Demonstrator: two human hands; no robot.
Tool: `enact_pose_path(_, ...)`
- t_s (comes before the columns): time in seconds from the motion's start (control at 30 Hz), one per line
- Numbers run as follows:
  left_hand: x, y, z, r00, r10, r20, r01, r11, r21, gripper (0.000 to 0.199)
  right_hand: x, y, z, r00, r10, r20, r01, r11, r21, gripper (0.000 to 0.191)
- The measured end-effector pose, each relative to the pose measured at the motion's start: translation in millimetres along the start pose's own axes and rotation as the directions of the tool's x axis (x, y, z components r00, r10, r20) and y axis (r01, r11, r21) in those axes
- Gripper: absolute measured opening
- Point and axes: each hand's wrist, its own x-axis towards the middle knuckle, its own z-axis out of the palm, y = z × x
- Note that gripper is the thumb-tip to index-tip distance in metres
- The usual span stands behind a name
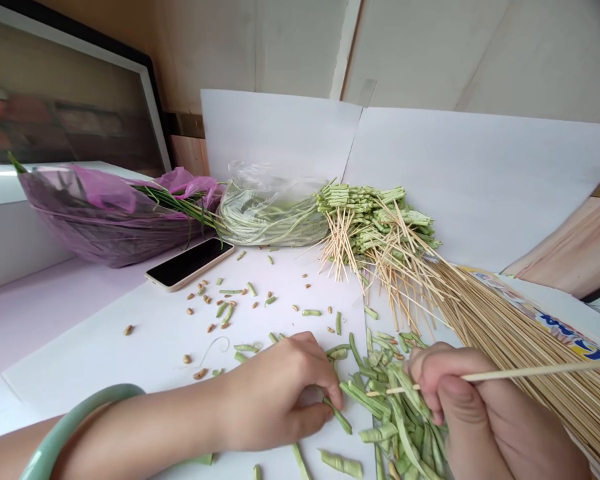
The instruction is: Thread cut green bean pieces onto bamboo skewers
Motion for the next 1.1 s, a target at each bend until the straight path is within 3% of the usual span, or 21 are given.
enact_pose_path(0.1, 0, -2, 3.5, 0.996, -0.089, 0.015, 0.09, 0.995, -0.051, 0.02, 0, 1, -2, 0.997, -0.018, 0.076, 0.017, 1.0, 0.018, 0.023)
enact_pose_path(0.2, 0, -5, 5.4, 0.989, -0.15, 0.001, 0.15, 0.984, -0.093, 0.036, 2, 0, -1, 0.992, -0.05, 0.116, 0.046, 0.998, 0.036, 0.024)
enact_pose_path(0.47, -1, -2, 6.1, 0.991, -0.129, 0.044, 0.131, 0.99, -0.052, 0.047, 6, -4, 11, 0.977, -0.15, 0.149, 0.126, 0.979, 0.16, 0.029)
enact_pose_path(0.8, 0, -4, 7.7, 0.991, -0.125, 0.044, 0.128, 0.99, -0.057, 0.044, 8, -6, 12, 0.972, -0.149, 0.18, 0.117, 0.977, 0.178, 0.035)
enact_pose_path(1.1, 1, -2, 7.0, 0.99, -0.136, 0.033, 0.137, 0.989, -0.062, 0.045, 2, 0, 19, 0.965, -0.159, 0.21, 0.114, 0.971, 0.212, 0.027)
